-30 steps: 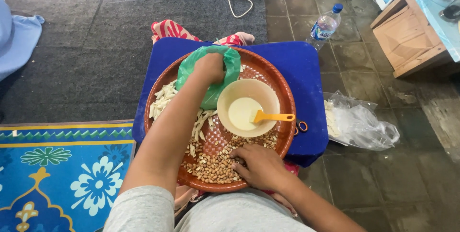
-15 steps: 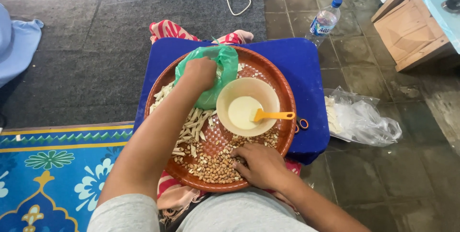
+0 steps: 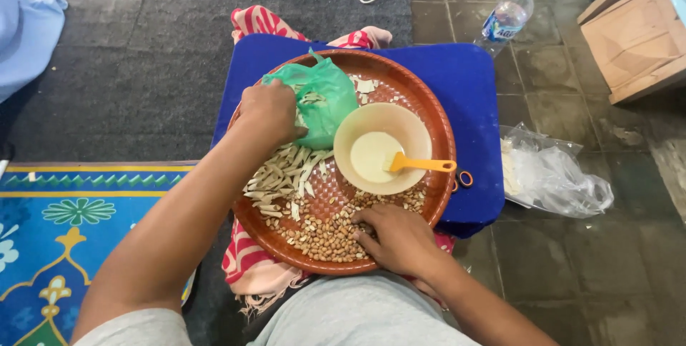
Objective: Manually assembling peanut snacks by wrapping small strips of dough around individual peanuts using a liquid binder applied with a small brush.
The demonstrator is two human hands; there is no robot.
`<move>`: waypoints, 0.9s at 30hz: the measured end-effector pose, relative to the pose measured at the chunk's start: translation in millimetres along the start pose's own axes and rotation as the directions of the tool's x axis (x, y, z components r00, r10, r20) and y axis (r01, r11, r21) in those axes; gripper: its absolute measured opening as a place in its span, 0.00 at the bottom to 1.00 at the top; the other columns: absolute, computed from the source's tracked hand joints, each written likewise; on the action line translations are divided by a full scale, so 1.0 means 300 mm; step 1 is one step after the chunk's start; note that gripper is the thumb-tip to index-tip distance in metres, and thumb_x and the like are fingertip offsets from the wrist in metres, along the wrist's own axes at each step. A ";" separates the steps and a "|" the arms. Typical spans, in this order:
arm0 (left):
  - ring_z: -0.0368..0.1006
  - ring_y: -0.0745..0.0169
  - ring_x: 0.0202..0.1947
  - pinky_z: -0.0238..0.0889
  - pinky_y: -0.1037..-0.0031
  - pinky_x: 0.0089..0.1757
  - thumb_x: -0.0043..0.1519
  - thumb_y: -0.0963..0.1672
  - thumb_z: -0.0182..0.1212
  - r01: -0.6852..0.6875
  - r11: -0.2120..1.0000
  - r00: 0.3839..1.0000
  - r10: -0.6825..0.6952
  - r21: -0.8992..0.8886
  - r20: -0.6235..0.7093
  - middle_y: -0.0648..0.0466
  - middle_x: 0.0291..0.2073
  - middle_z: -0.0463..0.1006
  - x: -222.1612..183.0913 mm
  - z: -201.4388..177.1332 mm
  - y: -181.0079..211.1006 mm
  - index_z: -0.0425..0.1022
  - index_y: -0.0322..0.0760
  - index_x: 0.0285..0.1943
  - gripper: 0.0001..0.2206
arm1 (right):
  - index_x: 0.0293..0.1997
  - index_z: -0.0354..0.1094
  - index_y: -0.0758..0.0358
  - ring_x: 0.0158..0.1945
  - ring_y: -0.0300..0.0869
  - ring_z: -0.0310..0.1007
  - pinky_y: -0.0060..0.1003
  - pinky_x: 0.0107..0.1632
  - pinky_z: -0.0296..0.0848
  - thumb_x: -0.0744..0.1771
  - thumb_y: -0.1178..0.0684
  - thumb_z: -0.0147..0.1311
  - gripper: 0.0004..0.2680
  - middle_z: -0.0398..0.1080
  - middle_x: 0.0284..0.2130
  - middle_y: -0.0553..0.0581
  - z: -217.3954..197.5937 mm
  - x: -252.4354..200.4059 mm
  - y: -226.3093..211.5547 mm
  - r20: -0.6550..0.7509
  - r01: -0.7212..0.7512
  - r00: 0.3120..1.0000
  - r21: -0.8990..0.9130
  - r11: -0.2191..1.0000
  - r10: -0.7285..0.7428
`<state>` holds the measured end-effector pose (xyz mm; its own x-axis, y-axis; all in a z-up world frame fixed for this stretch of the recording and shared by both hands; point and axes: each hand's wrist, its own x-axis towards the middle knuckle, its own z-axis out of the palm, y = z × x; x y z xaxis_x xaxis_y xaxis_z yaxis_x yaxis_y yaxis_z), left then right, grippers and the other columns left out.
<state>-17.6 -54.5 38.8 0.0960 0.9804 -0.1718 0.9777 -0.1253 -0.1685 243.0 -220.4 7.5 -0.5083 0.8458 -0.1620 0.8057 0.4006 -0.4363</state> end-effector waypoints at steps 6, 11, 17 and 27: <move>0.82 0.45 0.41 0.77 0.49 0.35 0.50 0.58 0.70 -0.152 0.988 0.988 0.154 0.033 -0.033 0.52 0.41 0.83 0.042 0.088 -0.025 0.82 0.37 0.49 0.28 | 0.50 0.73 0.51 0.48 0.55 0.77 0.50 0.48 0.75 0.67 0.42 0.53 0.11 0.75 0.35 0.58 -0.028 0.004 -0.007 0.102 0.015 0.995 -0.041 0.999 -0.010; 0.83 0.49 0.37 0.76 0.54 0.34 0.56 0.46 0.64 -0.127 0.985 0.987 0.137 0.119 -0.078 0.55 0.34 0.84 0.169 0.214 -0.065 0.85 0.41 0.41 0.09 | 0.50 0.73 0.50 0.48 0.54 0.77 0.50 0.48 0.75 0.67 0.42 0.53 0.11 0.75 0.35 0.57 -0.020 0.003 0.003 0.089 0.021 0.996 -0.041 0.999 -0.017; 0.82 0.48 0.33 0.73 0.55 0.30 0.54 0.40 0.63 -0.127 0.985 0.978 0.144 0.117 -0.149 0.53 0.31 0.84 0.214 0.229 -0.084 0.85 0.42 0.37 0.07 | 0.49 0.74 0.50 0.47 0.55 0.77 0.51 0.47 0.74 0.66 0.43 0.54 0.11 0.75 0.35 0.58 -0.007 0.004 0.017 0.054 0.037 0.998 -0.038 0.999 -0.035; 0.81 0.42 0.34 0.73 0.50 0.31 0.56 0.37 0.59 -0.237 0.967 0.937 0.253 0.092 -0.239 0.49 0.37 0.84 0.258 0.205 -0.044 0.85 0.39 0.38 0.09 | 0.51 0.73 0.51 0.47 0.55 0.77 0.50 0.47 0.74 0.67 0.42 0.53 0.11 0.74 0.35 0.57 -0.011 0.000 0.017 0.074 0.047 0.996 -0.039 0.998 -0.044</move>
<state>-34.6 13.7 -32.0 0.3817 0.9239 0.0286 0.9056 -0.3676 -0.2116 248.0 -217.1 8.2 -0.5646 0.7987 -0.2081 0.7921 0.4534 -0.4088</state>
